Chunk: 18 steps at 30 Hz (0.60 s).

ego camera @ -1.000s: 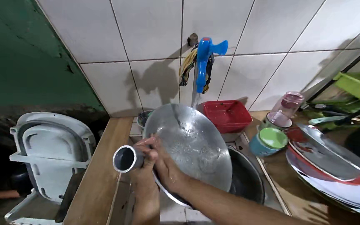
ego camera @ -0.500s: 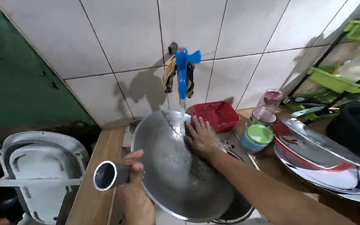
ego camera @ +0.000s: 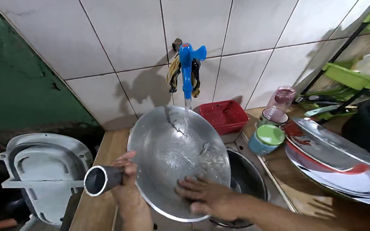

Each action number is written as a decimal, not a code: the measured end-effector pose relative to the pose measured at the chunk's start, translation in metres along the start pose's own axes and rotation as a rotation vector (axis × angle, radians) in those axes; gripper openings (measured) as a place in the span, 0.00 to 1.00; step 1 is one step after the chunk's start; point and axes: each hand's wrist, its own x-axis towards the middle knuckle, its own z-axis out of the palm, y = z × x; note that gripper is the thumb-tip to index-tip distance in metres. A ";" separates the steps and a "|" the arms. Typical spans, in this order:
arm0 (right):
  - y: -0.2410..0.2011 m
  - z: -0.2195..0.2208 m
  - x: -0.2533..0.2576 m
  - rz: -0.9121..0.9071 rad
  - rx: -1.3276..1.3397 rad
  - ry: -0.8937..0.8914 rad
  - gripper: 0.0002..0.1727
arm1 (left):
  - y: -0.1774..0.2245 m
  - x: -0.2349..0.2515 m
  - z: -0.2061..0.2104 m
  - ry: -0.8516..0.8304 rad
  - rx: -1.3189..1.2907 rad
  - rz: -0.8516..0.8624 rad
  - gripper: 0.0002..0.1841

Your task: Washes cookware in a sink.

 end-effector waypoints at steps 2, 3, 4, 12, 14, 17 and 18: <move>0.041 -0.023 -0.005 0.262 -0.182 -0.034 0.31 | 0.008 -0.001 0.004 -0.063 0.018 0.047 0.09; 0.060 -0.033 -0.001 0.342 -0.278 0.049 0.30 | 0.012 -0.004 0.008 -0.068 0.010 0.037 0.09; 0.083 -0.040 0.008 0.330 -0.387 0.201 0.29 | 0.014 -0.008 0.012 -0.059 0.000 0.004 0.10; 0.066 -0.049 0.165 0.290 -0.201 1.134 0.39 | 0.013 -0.021 0.038 0.033 -0.069 -0.246 0.13; 0.012 -0.035 0.185 0.062 0.060 1.157 0.38 | 0.004 -0.019 0.040 0.008 -0.083 -0.216 0.12; -0.056 -0.005 0.151 -0.232 0.426 0.904 0.33 | -0.002 -0.016 0.039 0.067 -0.096 -0.242 0.16; -0.067 -0.001 0.123 -0.263 0.497 0.709 0.32 | -0.002 -0.013 0.035 0.077 -0.070 -0.238 0.16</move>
